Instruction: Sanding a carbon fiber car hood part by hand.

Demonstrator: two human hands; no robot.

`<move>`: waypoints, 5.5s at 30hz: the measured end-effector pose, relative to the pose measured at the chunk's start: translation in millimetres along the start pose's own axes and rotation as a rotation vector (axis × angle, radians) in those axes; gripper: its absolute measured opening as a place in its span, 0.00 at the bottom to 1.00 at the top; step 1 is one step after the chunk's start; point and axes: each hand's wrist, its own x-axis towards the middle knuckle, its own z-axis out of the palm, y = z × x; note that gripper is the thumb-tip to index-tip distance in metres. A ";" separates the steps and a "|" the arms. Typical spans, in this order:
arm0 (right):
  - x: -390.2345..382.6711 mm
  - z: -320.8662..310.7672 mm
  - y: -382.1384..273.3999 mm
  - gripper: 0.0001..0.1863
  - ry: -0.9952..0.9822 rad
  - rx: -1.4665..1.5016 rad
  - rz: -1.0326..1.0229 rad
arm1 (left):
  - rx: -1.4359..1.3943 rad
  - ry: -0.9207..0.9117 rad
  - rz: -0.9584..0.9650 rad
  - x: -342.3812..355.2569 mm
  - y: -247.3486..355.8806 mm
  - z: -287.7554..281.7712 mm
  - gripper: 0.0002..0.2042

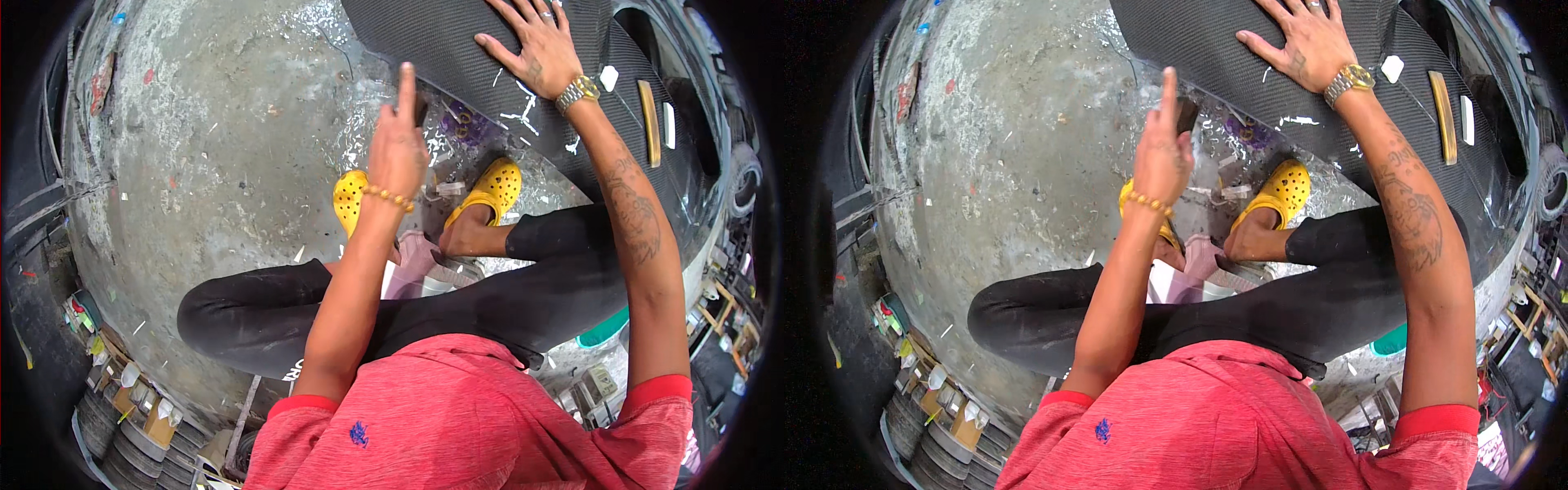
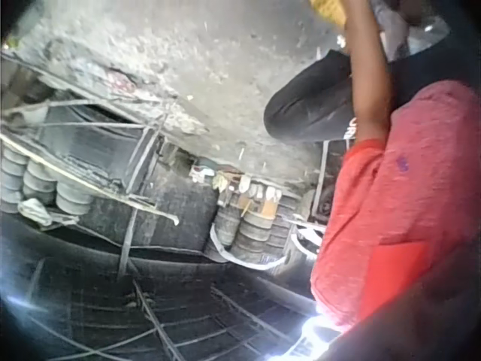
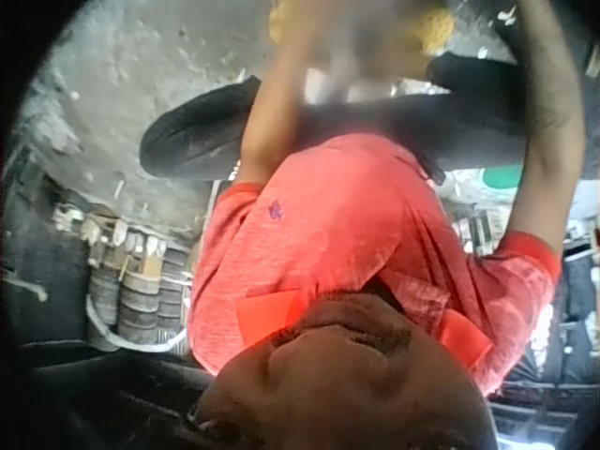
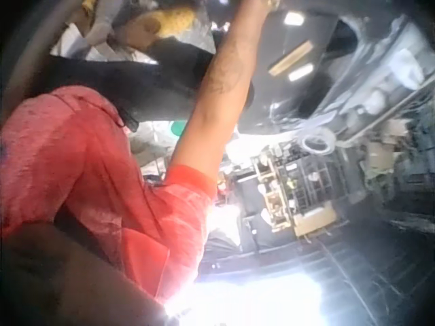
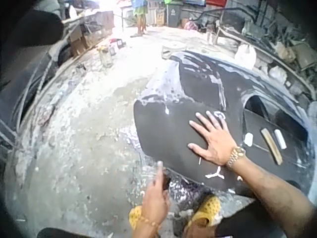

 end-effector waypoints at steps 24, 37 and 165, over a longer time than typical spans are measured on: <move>-2.0 -8.0 -3.5 0.38 -0.048 -0.006 0.031 | 0.183 0.360 0.238 43.1 -31.8 -6.7 0.30; 4.0 -10.7 -12.8 0.39 -0.054 0.010 0.053 | 0.169 0.447 0.218 73.4 -45.3 -21.2 0.31; 5.0 -6.4 -7.4 0.39 -0.005 -0.027 0.006 | 0.154 0.544 0.183 84.0 -41.8 -6.0 0.29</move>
